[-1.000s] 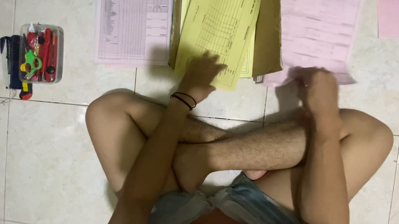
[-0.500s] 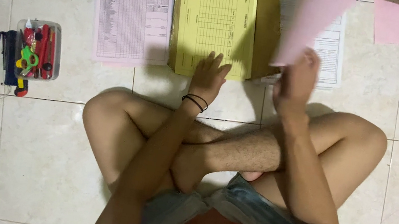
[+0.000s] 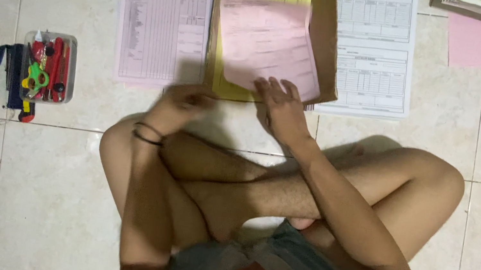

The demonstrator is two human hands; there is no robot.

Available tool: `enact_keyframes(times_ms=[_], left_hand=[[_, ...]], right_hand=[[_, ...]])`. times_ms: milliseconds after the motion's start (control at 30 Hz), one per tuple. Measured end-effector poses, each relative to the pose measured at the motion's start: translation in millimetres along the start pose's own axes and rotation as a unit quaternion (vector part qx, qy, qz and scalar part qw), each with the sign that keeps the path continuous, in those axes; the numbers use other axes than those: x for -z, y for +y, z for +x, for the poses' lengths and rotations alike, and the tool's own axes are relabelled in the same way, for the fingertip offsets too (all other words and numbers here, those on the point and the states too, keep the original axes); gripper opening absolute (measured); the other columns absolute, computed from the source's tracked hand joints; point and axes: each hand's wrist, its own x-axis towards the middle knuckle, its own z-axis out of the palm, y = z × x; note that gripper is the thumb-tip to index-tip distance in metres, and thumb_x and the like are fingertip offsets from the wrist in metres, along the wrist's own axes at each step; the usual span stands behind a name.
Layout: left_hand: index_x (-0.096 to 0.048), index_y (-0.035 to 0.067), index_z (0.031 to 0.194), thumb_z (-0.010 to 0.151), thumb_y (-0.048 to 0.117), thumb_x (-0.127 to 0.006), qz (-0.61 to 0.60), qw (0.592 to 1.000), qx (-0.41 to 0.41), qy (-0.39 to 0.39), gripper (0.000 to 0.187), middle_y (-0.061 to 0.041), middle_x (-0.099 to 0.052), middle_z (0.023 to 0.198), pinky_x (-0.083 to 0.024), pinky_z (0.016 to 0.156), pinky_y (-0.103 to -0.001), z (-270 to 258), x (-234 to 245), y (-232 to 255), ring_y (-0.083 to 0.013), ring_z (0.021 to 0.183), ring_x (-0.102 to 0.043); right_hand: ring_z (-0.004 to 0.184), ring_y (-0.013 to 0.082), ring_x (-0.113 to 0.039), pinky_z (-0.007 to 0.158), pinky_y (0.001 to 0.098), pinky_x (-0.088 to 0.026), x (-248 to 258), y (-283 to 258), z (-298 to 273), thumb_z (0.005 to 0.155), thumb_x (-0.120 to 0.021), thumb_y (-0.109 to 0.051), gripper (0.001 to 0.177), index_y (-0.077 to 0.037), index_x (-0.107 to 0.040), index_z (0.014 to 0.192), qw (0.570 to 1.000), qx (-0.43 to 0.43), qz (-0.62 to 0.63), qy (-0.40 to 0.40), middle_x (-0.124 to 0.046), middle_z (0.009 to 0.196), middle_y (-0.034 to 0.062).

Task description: The person sorts various colored and white papers from a cardboard box, placing them onto different piles on the floor.

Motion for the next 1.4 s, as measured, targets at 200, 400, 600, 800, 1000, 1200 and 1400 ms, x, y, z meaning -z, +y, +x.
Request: enact_keyframes(times_ms=[200,400,600,800,1000,1200,1400], left_hand=[[-0.071,0.027,0.127,0.085,0.029,-0.085,0.198,0.939,0.031,0.280,0.045,-0.001,-0.062,0.116,-0.049,0.095,-0.045,14,27,-120,-0.0295,0.116,-0.057],[-0.048,0.009,0.154,0.068,0.016,-0.095,0.154,0.949,0.143,0.235,0.098,-0.023,-0.030,0.165,-0.031,0.119,-0.063,21,23,-84,-0.0492,0.151,-0.019],[-0.062,0.011,0.141,0.080,0.016,-0.087,0.207,0.946,0.092,0.233,0.066,-0.012,-0.055,0.152,-0.041,0.112,-0.056,46,13,-118,-0.0395,0.145,-0.040],[-0.074,0.017,0.123,0.103,0.009,-0.059,0.136,0.947,0.041,0.289,0.026,-0.013,-0.076,0.111,-0.055,0.089,-0.056,22,21,-92,-0.0414,0.111,-0.068],[-0.077,0.019,0.106,0.096,0.008,-0.071,0.101,0.910,0.040,0.401,0.017,-0.005,-0.077,0.091,-0.058,0.078,-0.045,27,24,-89,-0.0306,0.092,-0.074],[-0.080,0.012,0.095,0.084,0.006,-0.087,0.063,0.872,-0.006,0.485,0.014,-0.009,-0.073,0.078,-0.057,0.077,-0.039,29,24,-81,-0.0291,0.080,-0.072],[-0.075,0.008,0.083,0.078,0.011,-0.098,0.024,0.855,-0.043,0.516,0.024,-0.007,-0.069,0.068,-0.054,0.073,-0.033,21,19,-75,-0.0216,0.069,-0.065]], right_hand=[[0.135,0.0328,-0.058,0.115,0.0525,-0.035,-9,-7,13,0.089,-0.069,-0.008,0.046,-0.008,-0.066,0.135,0.989,-0.014,0.069,-0.130,-0.070,0.134,0.0132],[0.152,0.0366,-0.033,0.121,0.0580,-0.027,-17,1,20,0.087,-0.079,-0.019,0.071,-0.016,-0.051,0.152,0.976,-0.009,0.059,-0.209,-0.049,0.158,0.0100],[0.152,0.0328,-0.034,0.122,0.0545,-0.026,-31,14,24,0.088,-0.081,-0.024,0.066,-0.015,-0.055,0.148,0.983,-0.047,0.061,-0.169,-0.050,0.157,0.0073],[0.150,0.0319,-0.038,0.122,0.0535,-0.025,-27,13,14,0.088,-0.080,-0.023,0.065,-0.019,-0.055,0.148,0.973,-0.108,0.057,-0.198,-0.054,0.154,0.0074],[0.149,0.0325,-0.039,0.120,0.0551,-0.027,-29,4,16,0.088,-0.080,-0.022,0.062,-0.017,-0.057,0.146,0.982,-0.039,0.065,-0.173,-0.052,0.155,0.0090],[0.145,0.0298,-0.045,0.117,0.0544,-0.032,-17,8,20,0.087,-0.078,-0.017,0.054,-0.017,-0.064,0.139,0.986,-0.044,0.098,-0.125,-0.057,0.148,0.0086],[0.137,0.0386,-0.051,0.111,0.0596,-0.037,19,7,18,0.092,-0.066,-0.005,0.048,-0.008,-0.061,0.140,0.969,-0.133,0.202,-0.057,-0.062,0.139,0.0180]])
